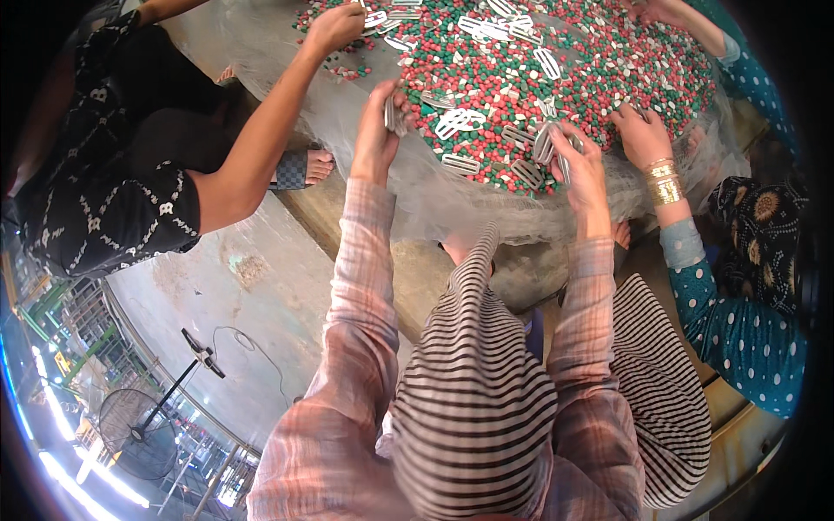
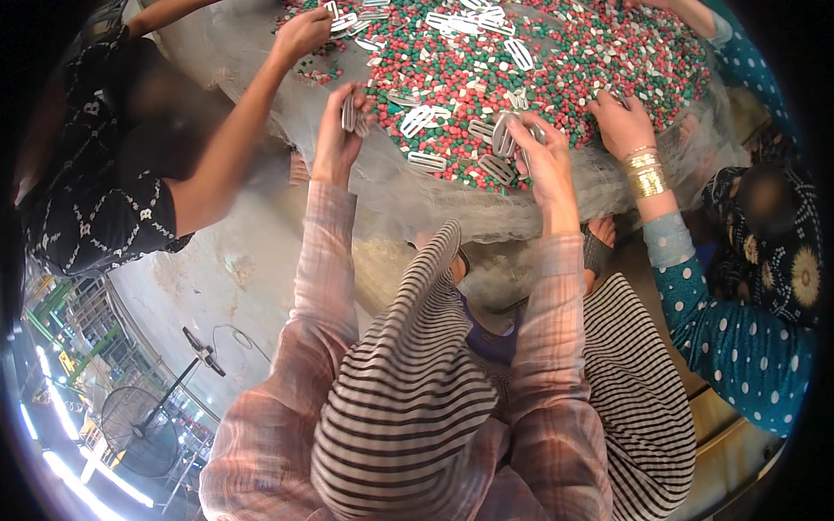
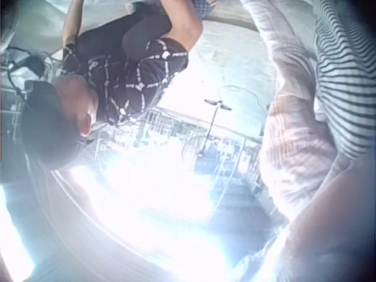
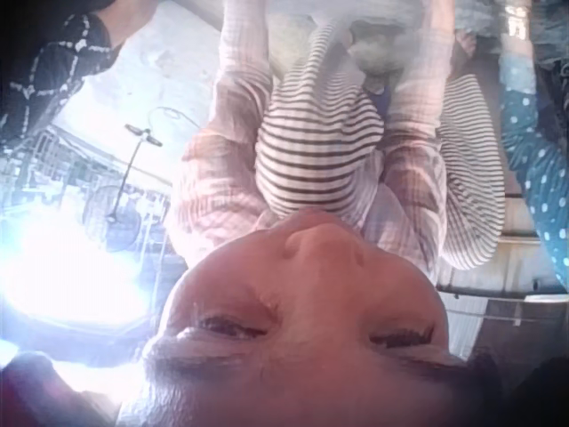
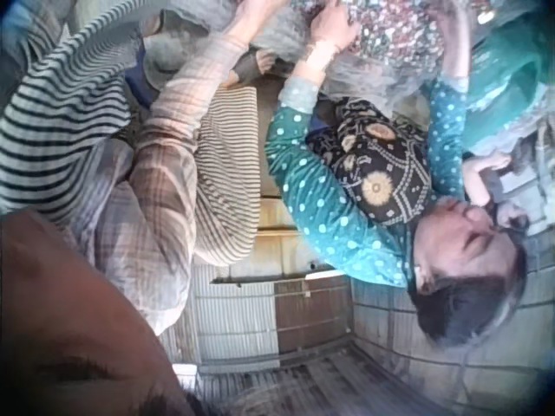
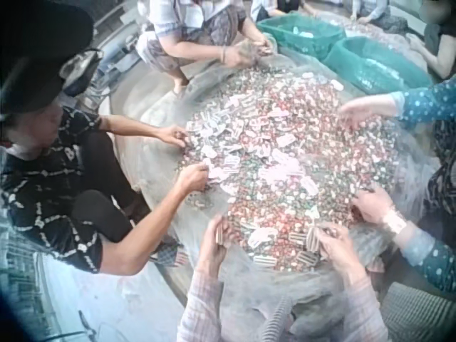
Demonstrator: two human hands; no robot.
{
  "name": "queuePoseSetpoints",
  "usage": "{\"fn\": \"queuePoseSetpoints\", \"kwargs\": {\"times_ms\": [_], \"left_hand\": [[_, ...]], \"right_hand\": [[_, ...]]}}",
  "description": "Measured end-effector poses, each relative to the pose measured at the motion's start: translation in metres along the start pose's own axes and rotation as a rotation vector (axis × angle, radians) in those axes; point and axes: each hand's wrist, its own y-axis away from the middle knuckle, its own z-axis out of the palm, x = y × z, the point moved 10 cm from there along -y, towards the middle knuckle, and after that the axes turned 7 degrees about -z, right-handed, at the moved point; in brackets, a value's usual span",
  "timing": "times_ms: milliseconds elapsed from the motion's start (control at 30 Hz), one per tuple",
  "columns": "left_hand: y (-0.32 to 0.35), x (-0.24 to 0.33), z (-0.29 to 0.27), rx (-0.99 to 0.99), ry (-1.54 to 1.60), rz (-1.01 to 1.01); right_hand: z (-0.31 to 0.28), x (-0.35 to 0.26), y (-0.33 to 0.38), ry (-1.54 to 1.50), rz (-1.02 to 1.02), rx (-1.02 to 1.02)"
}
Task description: The person sorts small white plastic buckles from a large mixed pile of colorful plastic pieces on a table. They pick up the buckles by hand and place them into a green basket while other people also sort the pile.
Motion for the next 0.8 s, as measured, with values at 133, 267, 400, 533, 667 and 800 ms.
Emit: {"fn": "queuePoseSetpoints", "kwargs": {"times_ms": [133, 267, 400, 533, 667, 800], "left_hand": [[0.018, -0.011, -0.029, 0.115, -0.108, -0.021], [0.011, 0.008, -0.001, 0.274, -1.26, 0.474], [0.006, 0.001, 0.046, 0.273, -1.553, 0.709], [-0.002, -0.007, 0.046, 0.208, -1.72, 0.248], [0.019, 0.01, 0.021, 0.175, -1.282, 0.512], [0.031, -0.032, 0.012, 0.073, -0.53, -0.15]], "right_hand": [[0.023, 0.004, 0.015, -0.286, 0.099, -0.1], [0.072, 0.002, -0.007, 0.428, -0.324, -0.207], [0.141, 0.007, -0.007, 1.215, -0.543, -0.307], [0.114, 0.004, -0.02, 1.407, -0.56, -0.228], [0.04, -0.005, -0.015, 1.083, -0.266, -0.069], [-0.016, 0.009, 0.002, 0.359, 0.099, 0.044]]}}
